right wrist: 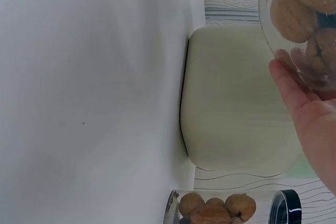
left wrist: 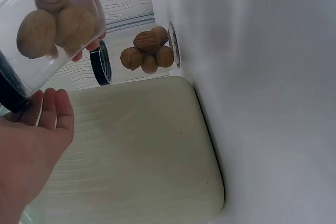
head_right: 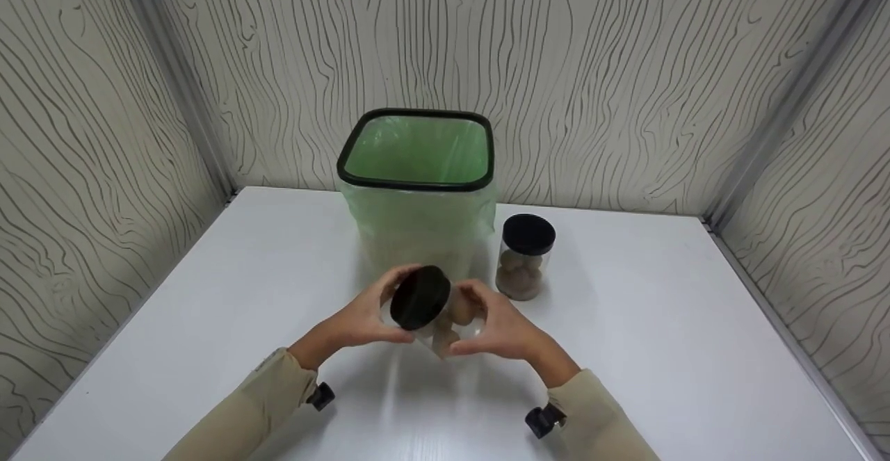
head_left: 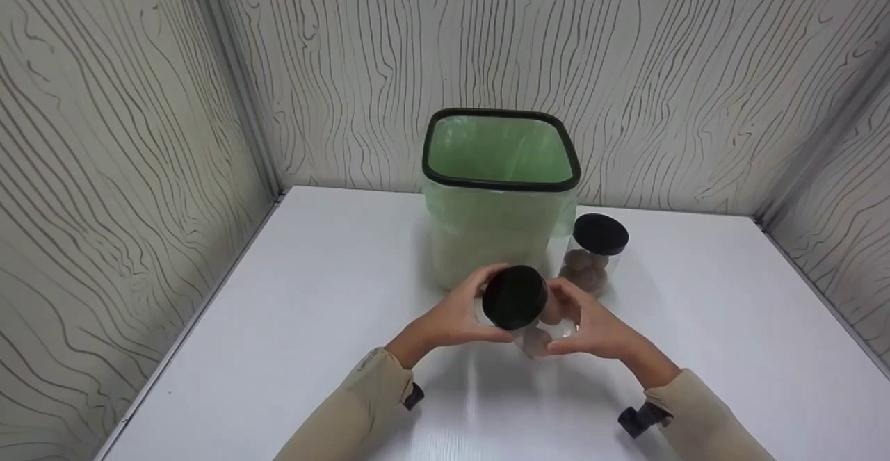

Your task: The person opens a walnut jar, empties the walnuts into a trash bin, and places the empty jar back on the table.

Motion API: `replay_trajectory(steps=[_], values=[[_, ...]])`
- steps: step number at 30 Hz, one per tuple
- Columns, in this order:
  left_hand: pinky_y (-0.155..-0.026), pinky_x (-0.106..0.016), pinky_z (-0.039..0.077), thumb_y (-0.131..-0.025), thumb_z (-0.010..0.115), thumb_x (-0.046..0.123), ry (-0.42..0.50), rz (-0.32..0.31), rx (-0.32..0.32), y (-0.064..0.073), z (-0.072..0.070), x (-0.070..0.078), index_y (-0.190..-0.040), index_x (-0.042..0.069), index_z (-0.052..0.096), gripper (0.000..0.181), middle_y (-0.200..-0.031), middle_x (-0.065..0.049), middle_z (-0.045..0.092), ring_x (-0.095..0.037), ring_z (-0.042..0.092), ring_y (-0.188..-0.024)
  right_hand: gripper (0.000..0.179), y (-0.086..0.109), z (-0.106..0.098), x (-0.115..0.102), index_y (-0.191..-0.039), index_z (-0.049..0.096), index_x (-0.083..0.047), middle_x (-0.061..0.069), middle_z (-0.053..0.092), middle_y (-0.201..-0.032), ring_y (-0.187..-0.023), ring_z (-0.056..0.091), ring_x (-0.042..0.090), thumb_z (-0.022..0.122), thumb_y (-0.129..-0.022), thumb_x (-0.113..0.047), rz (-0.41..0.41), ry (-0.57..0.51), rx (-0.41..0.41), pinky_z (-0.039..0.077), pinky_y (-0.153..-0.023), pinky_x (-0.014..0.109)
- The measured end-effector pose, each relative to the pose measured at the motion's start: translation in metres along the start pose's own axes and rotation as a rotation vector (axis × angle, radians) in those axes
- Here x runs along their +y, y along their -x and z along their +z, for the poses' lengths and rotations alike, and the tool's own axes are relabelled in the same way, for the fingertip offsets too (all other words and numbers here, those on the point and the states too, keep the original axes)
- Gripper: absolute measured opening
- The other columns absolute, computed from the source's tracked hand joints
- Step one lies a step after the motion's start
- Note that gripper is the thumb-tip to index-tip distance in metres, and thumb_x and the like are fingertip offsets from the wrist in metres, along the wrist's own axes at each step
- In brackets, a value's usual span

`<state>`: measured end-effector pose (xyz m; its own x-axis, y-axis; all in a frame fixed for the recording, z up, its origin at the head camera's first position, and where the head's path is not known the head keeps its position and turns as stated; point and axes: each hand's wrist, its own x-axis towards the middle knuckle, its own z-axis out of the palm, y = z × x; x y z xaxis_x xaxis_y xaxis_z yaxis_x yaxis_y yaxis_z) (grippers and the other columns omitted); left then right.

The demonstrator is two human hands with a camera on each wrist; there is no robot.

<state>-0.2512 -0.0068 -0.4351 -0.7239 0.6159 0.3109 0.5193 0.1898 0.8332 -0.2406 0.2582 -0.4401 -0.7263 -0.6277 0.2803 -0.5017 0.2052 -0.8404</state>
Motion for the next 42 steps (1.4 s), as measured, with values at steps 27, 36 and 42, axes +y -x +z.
replay_trajectory(steps=[27,36,42], values=[[-0.106,-0.036,0.031,-0.072,0.082,0.028,0.074,0.01,-0.032,0.002,-0.006,-0.002,-0.149,0.013,0.024,0.098,-0.144,0.01,0.035,-0.008,0.036,-0.128,0.078,-0.001,0.005,0.004,-0.136,0.039,-0.005,0.01,0.048,-0.127,-0.11,0.052,0.016,0.082,-0.071,-0.004,-0.036,0.032,-0.001,0.043,-0.091,0.023],[-0.106,-0.036,0.032,-0.072,0.082,0.035,-0.002,-0.062,0.049,0.003,0.001,0.002,-0.147,0.015,0.028,0.094,-0.143,0.007,0.035,-0.009,0.037,-0.126,0.075,-0.005,0.012,-0.023,-0.131,0.042,0.001,0.011,0.05,-0.125,-0.11,0.05,0.01,0.084,-0.068,-0.007,0.005,0.144,0.062,0.041,-0.092,0.019],[-0.101,-0.037,0.038,-0.072,0.081,0.04,-0.051,-0.116,0.101,0.002,0.008,0.005,-0.145,0.014,0.03,0.093,-0.138,0.002,0.037,-0.013,0.04,-0.118,0.074,-0.008,0.015,-0.034,-0.128,0.045,0.0,0.007,0.052,-0.122,-0.109,0.049,0.009,0.086,-0.068,-0.012,0.018,0.235,0.087,0.04,-0.094,0.02]])
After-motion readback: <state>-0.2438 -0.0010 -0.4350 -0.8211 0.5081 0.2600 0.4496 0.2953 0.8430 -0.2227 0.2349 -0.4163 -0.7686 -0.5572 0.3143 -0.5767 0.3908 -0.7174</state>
